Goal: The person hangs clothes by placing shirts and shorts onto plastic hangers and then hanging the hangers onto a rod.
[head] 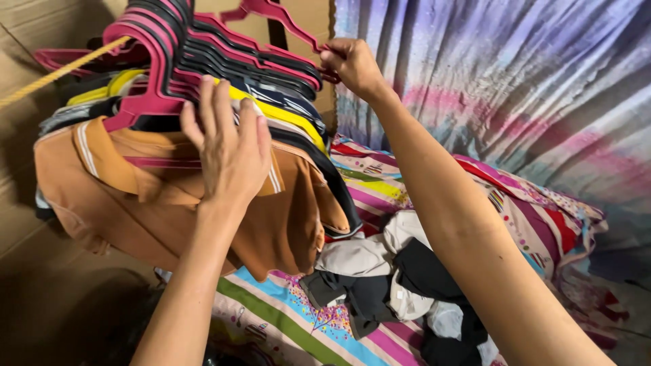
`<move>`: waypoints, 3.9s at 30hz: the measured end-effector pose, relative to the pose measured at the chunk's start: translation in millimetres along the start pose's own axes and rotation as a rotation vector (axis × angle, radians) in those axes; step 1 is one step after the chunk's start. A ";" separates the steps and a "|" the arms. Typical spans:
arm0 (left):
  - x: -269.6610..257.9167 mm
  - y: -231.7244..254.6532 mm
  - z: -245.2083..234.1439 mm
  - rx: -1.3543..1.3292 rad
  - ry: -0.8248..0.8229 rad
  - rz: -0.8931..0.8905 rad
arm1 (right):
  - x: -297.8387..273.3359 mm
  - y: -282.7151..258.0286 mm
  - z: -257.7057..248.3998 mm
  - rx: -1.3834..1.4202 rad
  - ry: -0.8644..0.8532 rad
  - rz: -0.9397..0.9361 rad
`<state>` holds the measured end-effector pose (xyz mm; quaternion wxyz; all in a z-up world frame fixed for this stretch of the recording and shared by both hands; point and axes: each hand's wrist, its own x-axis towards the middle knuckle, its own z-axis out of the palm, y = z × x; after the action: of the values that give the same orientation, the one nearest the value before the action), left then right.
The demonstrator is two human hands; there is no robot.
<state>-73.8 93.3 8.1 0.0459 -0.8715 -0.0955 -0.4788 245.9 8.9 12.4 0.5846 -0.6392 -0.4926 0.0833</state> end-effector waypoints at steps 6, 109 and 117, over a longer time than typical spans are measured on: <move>-10.2 -16.8 -7.9 0.003 0.222 -0.121 | 37.3 -30.2 24.2 -0.235 -0.048 -0.211; -66.2 263.9 142.1 -1.724 -0.162 -1.483 | -384.3 -21.4 -149.6 0.161 0.774 0.459; -54.1 263.4 120.6 -1.758 -0.278 -1.543 | -385.0 -12.8 -168.6 0.861 0.625 0.681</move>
<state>52.9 -150.2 -99.3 -0.8834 -0.3599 -0.2390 -0.1819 161.4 -385.3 -106.6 0.8464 -0.4618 0.0104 0.2649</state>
